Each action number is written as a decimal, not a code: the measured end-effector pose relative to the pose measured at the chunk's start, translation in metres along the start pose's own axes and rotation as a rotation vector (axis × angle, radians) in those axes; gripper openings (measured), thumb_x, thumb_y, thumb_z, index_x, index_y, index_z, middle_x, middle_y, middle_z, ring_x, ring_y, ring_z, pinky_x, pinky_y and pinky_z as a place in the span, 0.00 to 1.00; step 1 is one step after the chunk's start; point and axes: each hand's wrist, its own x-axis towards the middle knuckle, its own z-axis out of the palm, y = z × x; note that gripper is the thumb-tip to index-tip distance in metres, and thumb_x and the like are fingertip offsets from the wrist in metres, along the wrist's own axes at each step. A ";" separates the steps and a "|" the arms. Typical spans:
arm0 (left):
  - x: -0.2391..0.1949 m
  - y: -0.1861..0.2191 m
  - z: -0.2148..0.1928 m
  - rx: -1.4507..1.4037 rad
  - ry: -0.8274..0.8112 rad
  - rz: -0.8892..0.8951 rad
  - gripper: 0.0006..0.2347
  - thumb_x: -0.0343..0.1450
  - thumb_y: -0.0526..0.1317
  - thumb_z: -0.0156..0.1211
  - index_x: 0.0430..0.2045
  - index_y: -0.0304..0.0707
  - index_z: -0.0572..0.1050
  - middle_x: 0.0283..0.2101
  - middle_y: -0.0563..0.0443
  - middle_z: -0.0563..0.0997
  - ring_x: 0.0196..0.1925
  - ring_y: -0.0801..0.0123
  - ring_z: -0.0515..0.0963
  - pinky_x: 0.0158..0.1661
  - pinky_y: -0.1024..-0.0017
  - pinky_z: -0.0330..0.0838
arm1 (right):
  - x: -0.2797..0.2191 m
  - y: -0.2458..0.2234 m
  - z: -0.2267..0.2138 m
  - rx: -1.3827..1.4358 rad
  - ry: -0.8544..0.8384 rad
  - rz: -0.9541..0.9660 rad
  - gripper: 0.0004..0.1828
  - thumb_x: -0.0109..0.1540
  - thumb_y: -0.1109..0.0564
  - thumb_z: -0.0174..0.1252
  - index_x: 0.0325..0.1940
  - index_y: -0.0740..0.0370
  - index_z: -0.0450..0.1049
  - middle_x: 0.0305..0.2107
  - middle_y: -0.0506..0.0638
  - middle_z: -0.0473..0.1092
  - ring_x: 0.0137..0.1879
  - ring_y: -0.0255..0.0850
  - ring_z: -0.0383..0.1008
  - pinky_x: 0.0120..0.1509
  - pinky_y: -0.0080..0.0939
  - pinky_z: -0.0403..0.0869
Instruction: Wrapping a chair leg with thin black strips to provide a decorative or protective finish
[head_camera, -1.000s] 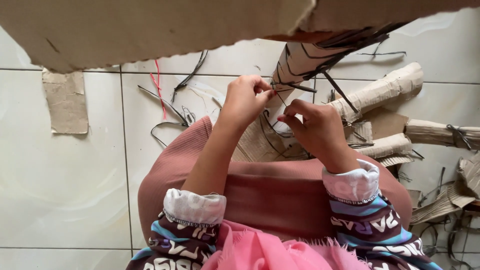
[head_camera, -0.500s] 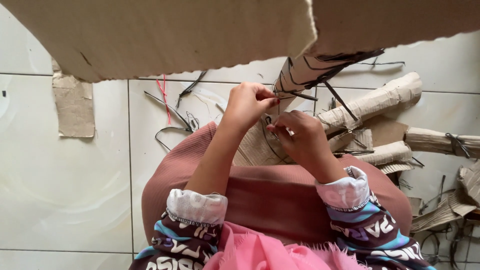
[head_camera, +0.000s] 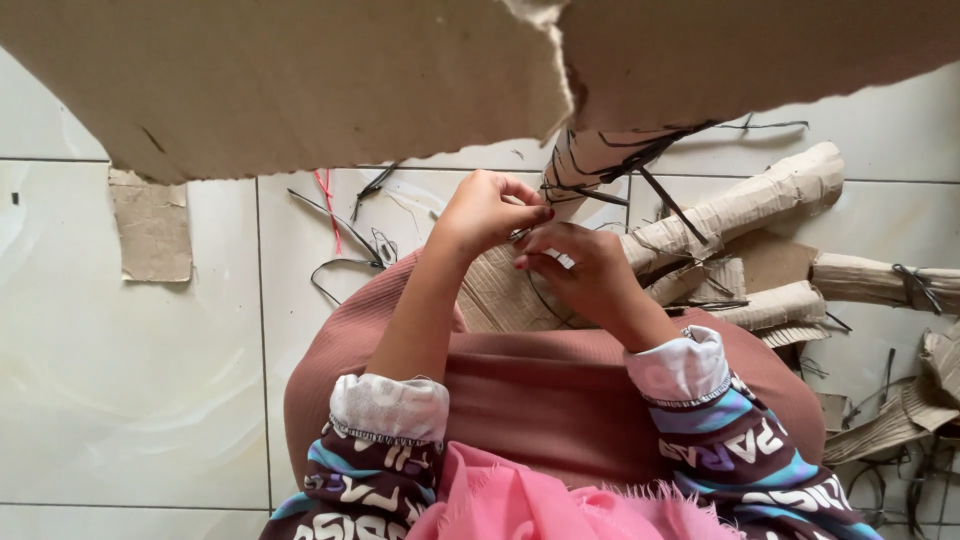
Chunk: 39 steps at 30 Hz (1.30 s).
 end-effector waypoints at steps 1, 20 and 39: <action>0.001 -0.001 -0.001 0.000 0.000 0.001 0.12 0.57 0.52 0.71 0.30 0.56 0.86 0.27 0.56 0.87 0.33 0.75 0.82 0.38 0.73 0.77 | -0.002 0.006 -0.001 0.000 0.001 -0.001 0.05 0.59 0.67 0.68 0.36 0.61 0.79 0.30 0.53 0.79 0.38 0.51 0.83 0.45 0.48 0.78; 0.012 -0.011 -0.004 0.039 -0.065 0.105 0.07 0.63 0.45 0.67 0.31 0.57 0.86 0.27 0.63 0.87 0.37 0.78 0.85 0.44 0.80 0.73 | -0.011 0.074 0.017 0.810 0.322 0.882 0.05 0.64 0.56 0.67 0.37 0.57 0.77 0.09 0.49 0.55 0.15 0.35 0.54 0.23 0.32 0.59; -0.003 0.004 -0.008 0.063 -0.056 0.065 0.10 0.59 0.46 0.71 0.31 0.57 0.86 0.22 0.63 0.86 0.34 0.79 0.83 0.46 0.82 0.72 | -0.016 0.095 0.019 1.005 0.251 0.995 0.08 0.59 0.57 0.72 0.37 0.49 0.79 0.38 0.49 0.80 0.46 0.40 0.79 0.53 0.44 0.68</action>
